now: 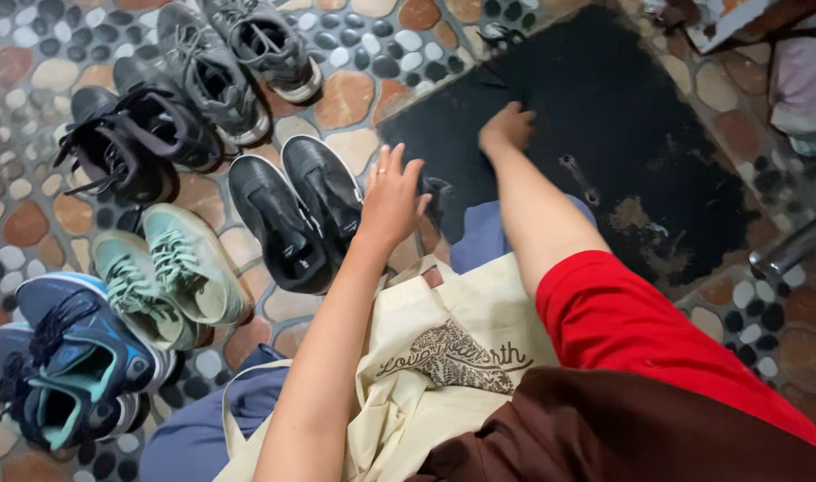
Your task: The person sits on a pebble-tiled floor and laces a pair of black sneakers. They thread the laces through the eyelets and tie a knot, then adjust the laces and the shoe tongue.
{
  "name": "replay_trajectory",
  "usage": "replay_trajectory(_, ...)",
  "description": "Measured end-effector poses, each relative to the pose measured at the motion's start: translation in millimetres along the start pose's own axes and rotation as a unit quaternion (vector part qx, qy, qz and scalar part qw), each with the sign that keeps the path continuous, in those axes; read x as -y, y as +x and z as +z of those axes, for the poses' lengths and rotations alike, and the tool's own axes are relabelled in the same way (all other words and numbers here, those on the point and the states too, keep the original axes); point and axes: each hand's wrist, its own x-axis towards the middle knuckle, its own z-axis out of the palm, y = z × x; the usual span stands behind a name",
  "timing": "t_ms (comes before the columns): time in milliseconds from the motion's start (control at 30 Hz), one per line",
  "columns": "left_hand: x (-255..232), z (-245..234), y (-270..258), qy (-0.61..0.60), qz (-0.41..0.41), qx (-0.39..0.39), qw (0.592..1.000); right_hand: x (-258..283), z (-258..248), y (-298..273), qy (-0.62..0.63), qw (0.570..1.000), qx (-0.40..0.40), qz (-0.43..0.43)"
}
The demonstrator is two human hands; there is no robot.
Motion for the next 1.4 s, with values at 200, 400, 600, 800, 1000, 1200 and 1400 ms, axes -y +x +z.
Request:
replay_trajectory(200, 19, 20, -9, 0.034, -0.030, 0.000, 0.999, 35, 37, -39, -0.070, 0.970, 0.057, -0.227)
replay_trajectory(400, 56, 12, -41, 0.089, -0.139, 0.006, 0.986, 64, 35, -181, 0.094, 0.819, 0.205, -0.527)
replay_trajectory(600, 67, -2, -84, 0.098, -0.120, -0.057, 0.986, 63, 29, -221, 0.046, 0.849, 0.206, -0.484)
replay_trajectory(800, 57, -9, -90, 0.096, -0.160, -0.004, 0.982, 49, 18, -188, -0.008, 0.853, 0.169, -0.495)
replay_trajectory(1000, 58, -10, -98, 0.079, -0.167, 0.034, 0.982, 46, -48, -165, -0.027, 0.884, 0.067, -0.462)
replay_trajectory(1200, 48, -11, -106, 0.039, -0.178, 0.027, 0.983, 45, -131, -184, 0.040, 0.861, 0.062, -0.503)
replay_trajectory(1400, 30, -35, -118, -0.038, -0.138, -0.101, 0.985, 45, -174, -199, 0.090, 0.819, 0.009, -0.567)
